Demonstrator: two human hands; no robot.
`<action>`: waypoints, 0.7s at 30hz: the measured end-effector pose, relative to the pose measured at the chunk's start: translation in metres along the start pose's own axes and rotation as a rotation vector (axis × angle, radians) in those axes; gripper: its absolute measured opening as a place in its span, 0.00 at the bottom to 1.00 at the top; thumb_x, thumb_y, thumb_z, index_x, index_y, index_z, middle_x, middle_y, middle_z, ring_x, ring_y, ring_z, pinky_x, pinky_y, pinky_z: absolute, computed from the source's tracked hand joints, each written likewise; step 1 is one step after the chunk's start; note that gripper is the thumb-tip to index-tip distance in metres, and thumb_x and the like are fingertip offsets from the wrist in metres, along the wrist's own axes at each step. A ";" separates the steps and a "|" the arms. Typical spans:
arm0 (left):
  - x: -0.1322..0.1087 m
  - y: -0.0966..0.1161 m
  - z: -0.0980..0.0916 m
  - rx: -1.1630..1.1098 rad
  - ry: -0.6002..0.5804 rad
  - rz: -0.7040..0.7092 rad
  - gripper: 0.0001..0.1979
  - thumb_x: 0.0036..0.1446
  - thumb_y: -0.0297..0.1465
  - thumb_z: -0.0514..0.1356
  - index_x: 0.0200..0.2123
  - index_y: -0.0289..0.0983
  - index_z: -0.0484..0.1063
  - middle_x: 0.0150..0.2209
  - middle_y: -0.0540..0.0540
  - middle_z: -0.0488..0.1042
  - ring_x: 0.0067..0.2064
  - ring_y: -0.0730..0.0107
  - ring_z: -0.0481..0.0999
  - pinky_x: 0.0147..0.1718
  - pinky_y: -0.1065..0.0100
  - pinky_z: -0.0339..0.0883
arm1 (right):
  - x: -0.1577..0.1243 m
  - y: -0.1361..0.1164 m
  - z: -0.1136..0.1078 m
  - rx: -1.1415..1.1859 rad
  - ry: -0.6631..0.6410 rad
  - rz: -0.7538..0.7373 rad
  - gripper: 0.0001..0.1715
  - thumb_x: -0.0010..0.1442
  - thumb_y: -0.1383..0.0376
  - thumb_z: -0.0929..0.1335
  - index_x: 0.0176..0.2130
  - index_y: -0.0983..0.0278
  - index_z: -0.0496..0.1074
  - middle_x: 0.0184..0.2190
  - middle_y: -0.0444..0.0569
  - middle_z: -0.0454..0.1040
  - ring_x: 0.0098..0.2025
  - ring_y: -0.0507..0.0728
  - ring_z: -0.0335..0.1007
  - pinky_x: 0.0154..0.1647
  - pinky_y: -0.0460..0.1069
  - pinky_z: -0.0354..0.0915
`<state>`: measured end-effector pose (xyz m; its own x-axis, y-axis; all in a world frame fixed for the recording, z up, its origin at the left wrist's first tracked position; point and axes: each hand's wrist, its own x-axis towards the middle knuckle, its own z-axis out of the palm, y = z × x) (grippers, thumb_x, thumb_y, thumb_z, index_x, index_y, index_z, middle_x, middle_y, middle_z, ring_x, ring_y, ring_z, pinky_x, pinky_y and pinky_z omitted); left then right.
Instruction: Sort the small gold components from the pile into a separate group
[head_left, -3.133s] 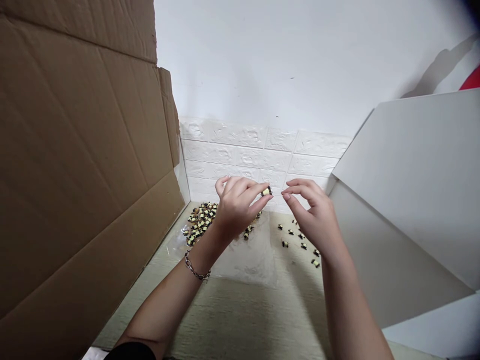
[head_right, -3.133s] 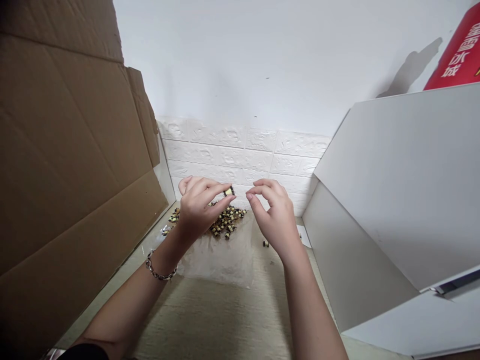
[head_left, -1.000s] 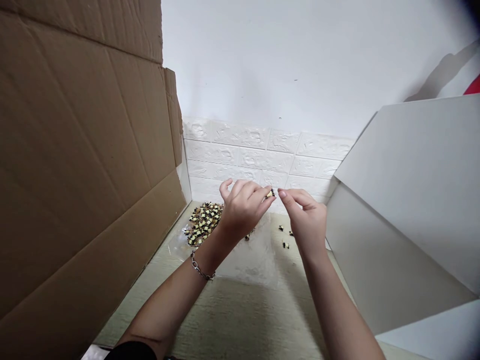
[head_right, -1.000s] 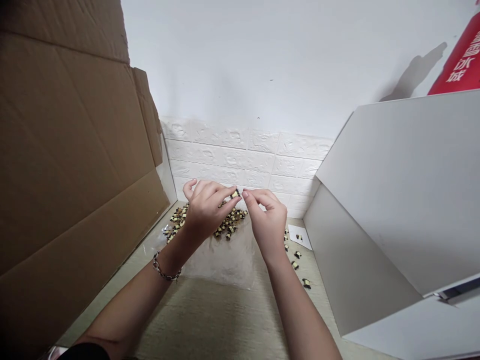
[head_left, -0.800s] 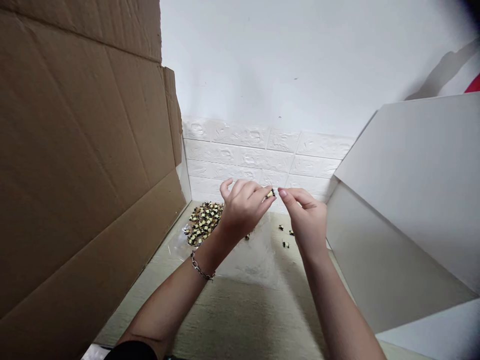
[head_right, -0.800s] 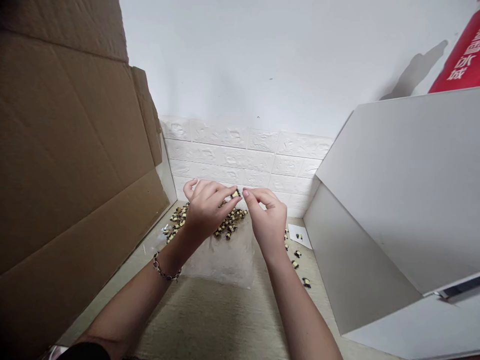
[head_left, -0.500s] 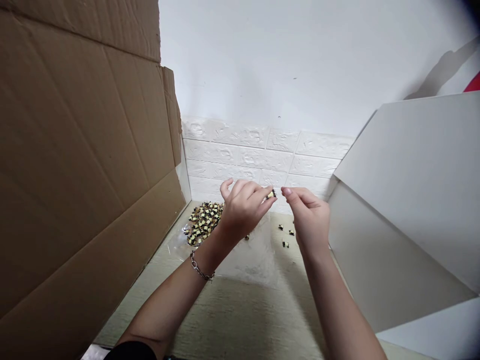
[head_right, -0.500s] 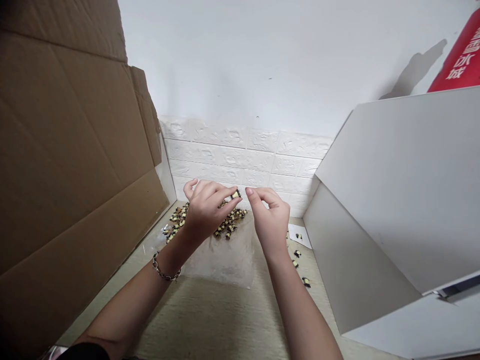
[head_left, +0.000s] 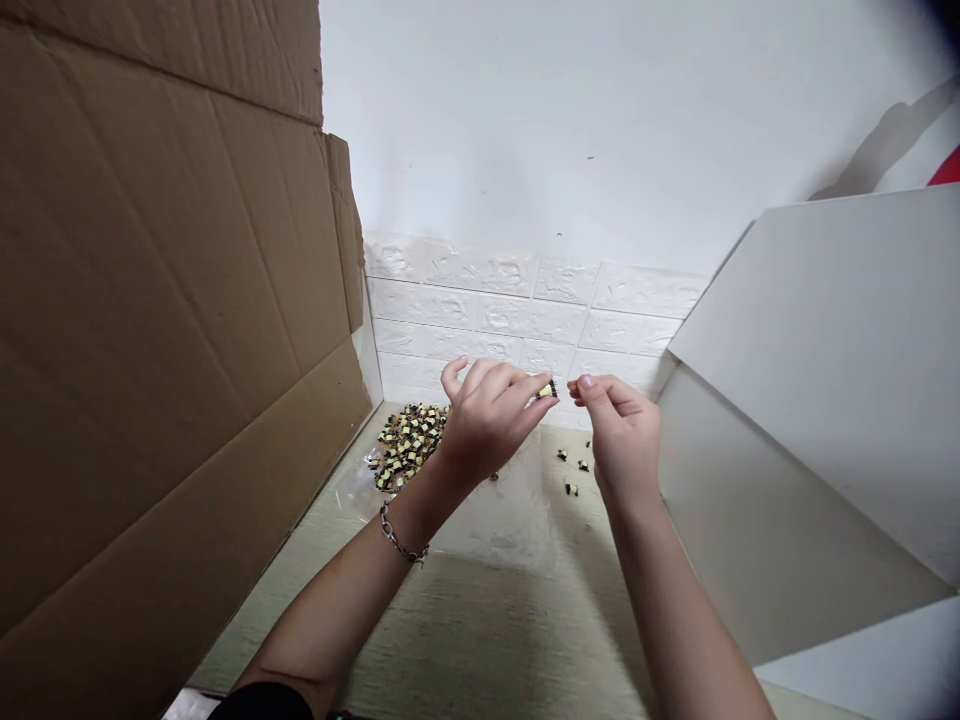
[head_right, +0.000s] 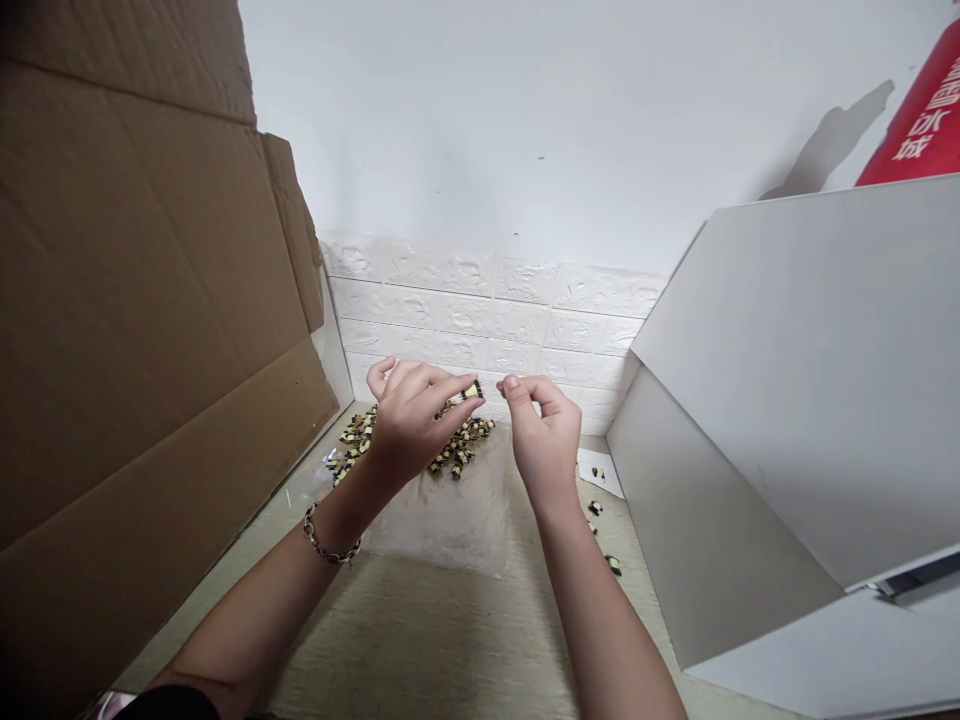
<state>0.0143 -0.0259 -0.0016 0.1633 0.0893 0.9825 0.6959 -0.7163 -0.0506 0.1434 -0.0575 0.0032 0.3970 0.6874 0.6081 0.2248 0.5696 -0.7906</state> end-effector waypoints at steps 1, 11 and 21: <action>0.000 0.000 0.000 -0.005 0.004 0.000 0.07 0.50 0.37 0.58 0.31 0.42 0.71 0.24 0.54 0.71 0.31 0.74 0.68 0.46 0.61 0.45 | 0.000 0.000 0.000 0.008 -0.003 0.005 0.12 0.50 0.59 0.66 0.22 0.64 0.70 0.24 0.43 0.71 0.31 0.51 0.65 0.37 0.48 0.59; 0.000 0.003 -0.001 -0.066 -0.010 -0.032 0.07 0.51 0.37 0.58 0.31 0.41 0.71 0.25 0.53 0.72 0.31 0.74 0.68 0.46 0.62 0.45 | 0.001 0.005 0.003 0.185 -0.105 0.125 0.13 0.50 0.60 0.66 0.19 0.64 0.67 0.20 0.41 0.68 0.28 0.49 0.62 0.35 0.47 0.57; 0.000 0.006 -0.001 -0.113 -0.002 -0.085 0.06 0.50 0.36 0.58 0.31 0.42 0.70 0.26 0.53 0.71 0.32 0.74 0.69 0.46 0.62 0.45 | -0.004 0.011 0.017 0.408 -0.216 0.249 0.13 0.47 0.60 0.67 0.18 0.65 0.65 0.17 0.40 0.63 0.24 0.47 0.55 0.29 0.45 0.54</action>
<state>0.0180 -0.0308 -0.0021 0.1089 0.1540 0.9820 0.6242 -0.7794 0.0530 0.1295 -0.0460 -0.0065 0.1917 0.8770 0.4407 -0.2346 0.4769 -0.8471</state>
